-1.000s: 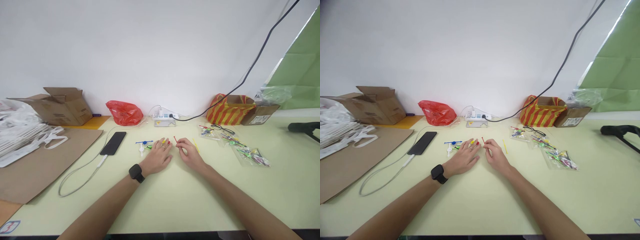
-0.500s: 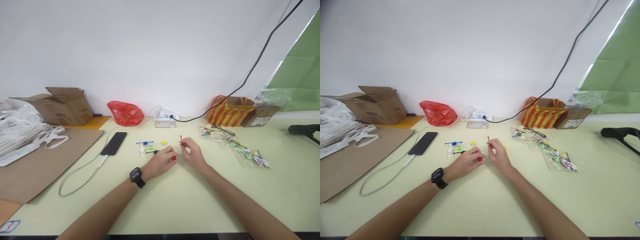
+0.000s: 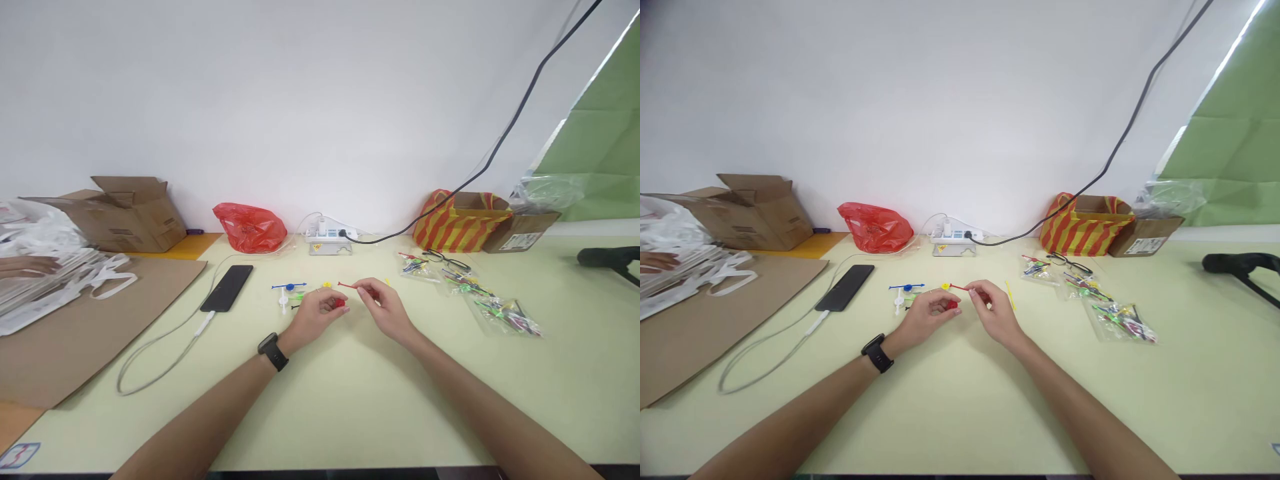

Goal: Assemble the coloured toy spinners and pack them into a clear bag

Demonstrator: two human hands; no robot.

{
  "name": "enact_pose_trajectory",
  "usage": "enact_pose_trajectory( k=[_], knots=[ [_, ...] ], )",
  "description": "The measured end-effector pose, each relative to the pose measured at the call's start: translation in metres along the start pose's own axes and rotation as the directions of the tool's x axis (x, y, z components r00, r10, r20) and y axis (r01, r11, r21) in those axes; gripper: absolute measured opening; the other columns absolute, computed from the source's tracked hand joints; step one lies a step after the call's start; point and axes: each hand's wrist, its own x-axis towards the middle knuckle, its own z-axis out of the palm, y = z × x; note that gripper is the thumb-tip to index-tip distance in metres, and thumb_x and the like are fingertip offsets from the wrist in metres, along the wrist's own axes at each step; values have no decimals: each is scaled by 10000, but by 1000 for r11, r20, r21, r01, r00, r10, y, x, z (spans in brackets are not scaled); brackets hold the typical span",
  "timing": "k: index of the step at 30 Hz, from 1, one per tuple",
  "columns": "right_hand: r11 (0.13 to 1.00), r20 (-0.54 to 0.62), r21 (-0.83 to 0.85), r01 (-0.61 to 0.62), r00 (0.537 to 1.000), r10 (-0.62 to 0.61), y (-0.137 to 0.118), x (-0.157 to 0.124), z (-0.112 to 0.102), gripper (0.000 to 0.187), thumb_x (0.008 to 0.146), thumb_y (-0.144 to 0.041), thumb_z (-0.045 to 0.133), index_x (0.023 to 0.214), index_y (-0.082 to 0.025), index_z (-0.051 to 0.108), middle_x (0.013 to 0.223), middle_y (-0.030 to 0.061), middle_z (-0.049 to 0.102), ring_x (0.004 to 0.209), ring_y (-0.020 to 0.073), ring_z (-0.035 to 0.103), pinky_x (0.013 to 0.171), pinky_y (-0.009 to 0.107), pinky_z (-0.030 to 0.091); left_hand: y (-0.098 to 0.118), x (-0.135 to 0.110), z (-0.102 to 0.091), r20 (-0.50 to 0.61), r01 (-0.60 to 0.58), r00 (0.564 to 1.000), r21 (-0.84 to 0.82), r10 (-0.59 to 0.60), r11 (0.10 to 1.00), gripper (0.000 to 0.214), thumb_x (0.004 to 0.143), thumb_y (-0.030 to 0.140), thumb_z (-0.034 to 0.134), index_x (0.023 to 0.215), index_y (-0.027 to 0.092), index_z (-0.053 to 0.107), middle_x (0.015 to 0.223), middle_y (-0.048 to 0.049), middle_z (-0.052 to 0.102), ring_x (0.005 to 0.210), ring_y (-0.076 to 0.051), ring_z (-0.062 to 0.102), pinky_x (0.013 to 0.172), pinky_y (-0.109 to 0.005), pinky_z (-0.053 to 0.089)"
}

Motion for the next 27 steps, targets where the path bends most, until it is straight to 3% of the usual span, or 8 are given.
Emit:
enact_pose_trajectory(
  k=[4, 8, 18, 27],
  knots=[
    [999, 112, 34, 27, 993, -31, -3, -3, 2, 272, 1021, -389, 477, 1141, -242, 672, 1054, 69, 695, 947, 207, 645, 797, 336, 514, 2, 1, -2, -26, -16, 1000, -45, 15, 999, 320, 885, 430, 744, 1102, 196, 768, 1034, -102, 697, 926, -220, 675, 851, -364, 573],
    [999, 172, 47, 12, 985, -20, -1, -6, 4, 260, 1008, -359, 504, 1238, -250, 556, 957, 38, 666, 838, 186, 618, 688, 298, 482, 6, 0, -3, -29, -33, 999, -54, 31, 998, 298, 914, 422, 713, 1101, 197, 774, 1099, -119, 713, 992, -239, 672, 904, -385, 560],
    [999, 237, -14, 38, 971, -34, -5, -8, 4, 147, 989, -353, 517, 1105, -262, 514, 902, 10, 692, 674, 158, 542, 618, 288, 426, 10, -1, 0, 67, -36, 997, -102, 42, 994, 269, 947, 382, 678, 1122, 206, 783, 1119, -118, 727, 1031, -251, 693, 934, -387, 566],
    [999, 249, 28, 25, 968, -31, 0, -7, 5, 113, 996, -346, 547, 1039, -253, 501, 835, -13, 660, 682, 146, 518, 626, 271, 399, 5, 1, -2, 93, -90, 991, -63, 95, 994, 261, 963, 334, 665, 1164, 206, 774, 1131, -108, 739, 1058, -243, 697, 955, -378, 570]
  ],
)
